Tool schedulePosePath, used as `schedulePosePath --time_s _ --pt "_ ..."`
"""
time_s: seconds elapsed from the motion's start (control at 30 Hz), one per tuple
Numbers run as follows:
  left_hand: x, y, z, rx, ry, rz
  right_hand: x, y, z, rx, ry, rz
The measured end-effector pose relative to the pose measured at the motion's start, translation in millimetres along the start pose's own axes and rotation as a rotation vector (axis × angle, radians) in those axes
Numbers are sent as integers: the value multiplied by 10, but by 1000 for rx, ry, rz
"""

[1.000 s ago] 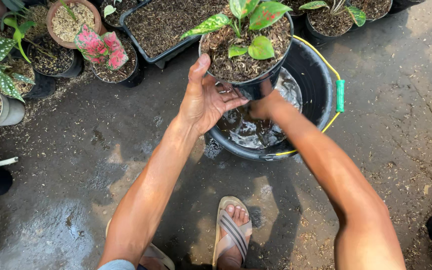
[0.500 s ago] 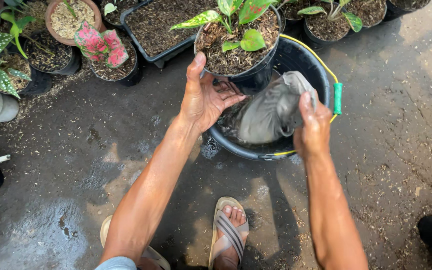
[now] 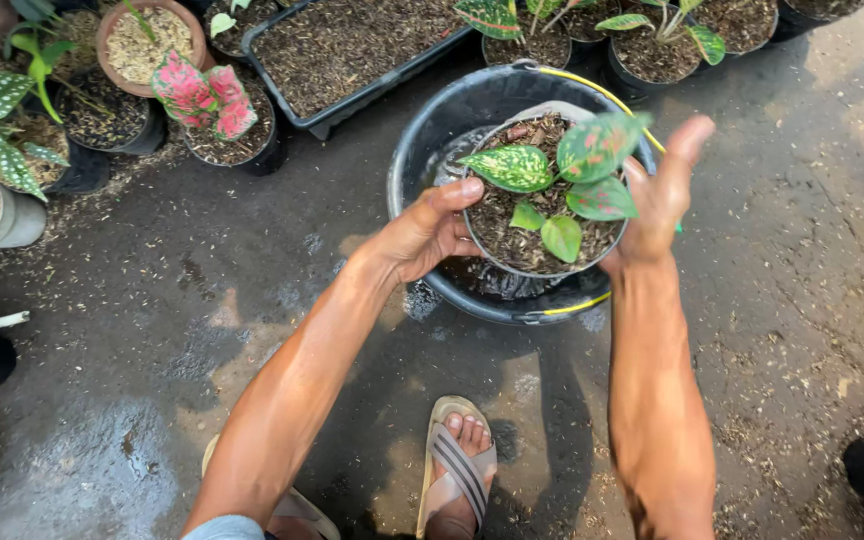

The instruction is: The person cleans the exterior of several potted plants using a wet cloth. They pick up each pot, wipe the sides and rim, and place it back on the ground. The process is repeated for multiple plants in a row.

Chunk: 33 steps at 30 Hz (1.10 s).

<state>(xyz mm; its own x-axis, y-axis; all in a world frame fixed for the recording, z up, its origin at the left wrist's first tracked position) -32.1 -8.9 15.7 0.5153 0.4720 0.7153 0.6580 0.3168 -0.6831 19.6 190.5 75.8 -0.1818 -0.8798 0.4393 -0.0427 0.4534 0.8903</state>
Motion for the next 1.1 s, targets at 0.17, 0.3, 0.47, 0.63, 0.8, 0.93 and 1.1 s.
schedulePosePath --time_s 0.17,0.3,0.47,0.63,0.8,0.93,1.1 --pt "-26 -90 -24 1 10 -79 -328 -393 351 280 10 -250" --pt "-22 -176 -70 1 21 -78 -410 -329 384 334 77 -778" --pt "26 -370 73 -54 61 16 -323 177 263 230 59 -242" --pt "-46 -450 291 -130 -35 190 -207 139 110 172 151 -88" --pt "-376 -278 516 -243 -115 205 -199 38 66 108 102 -78" --pt "-690 13 777 -311 -448 1111 -176 145 17 69 71 -97" --pt "-626 456 838 -610 -207 1673 -178 194 -16 28 -47 -144"
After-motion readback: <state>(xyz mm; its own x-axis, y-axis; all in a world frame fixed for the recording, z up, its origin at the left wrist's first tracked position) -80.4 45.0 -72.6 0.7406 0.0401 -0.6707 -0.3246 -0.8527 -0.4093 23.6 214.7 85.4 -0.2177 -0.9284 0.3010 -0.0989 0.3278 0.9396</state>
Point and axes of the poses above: each hand's wrist, its own z-axis towards the middle knuckle, its own x-axis out of the palm, y = z × x, the point moved 5 cm from there along z, towards the middle knuckle, and after that the axes turned 4 degrees about -z, right-handed, at the moved point
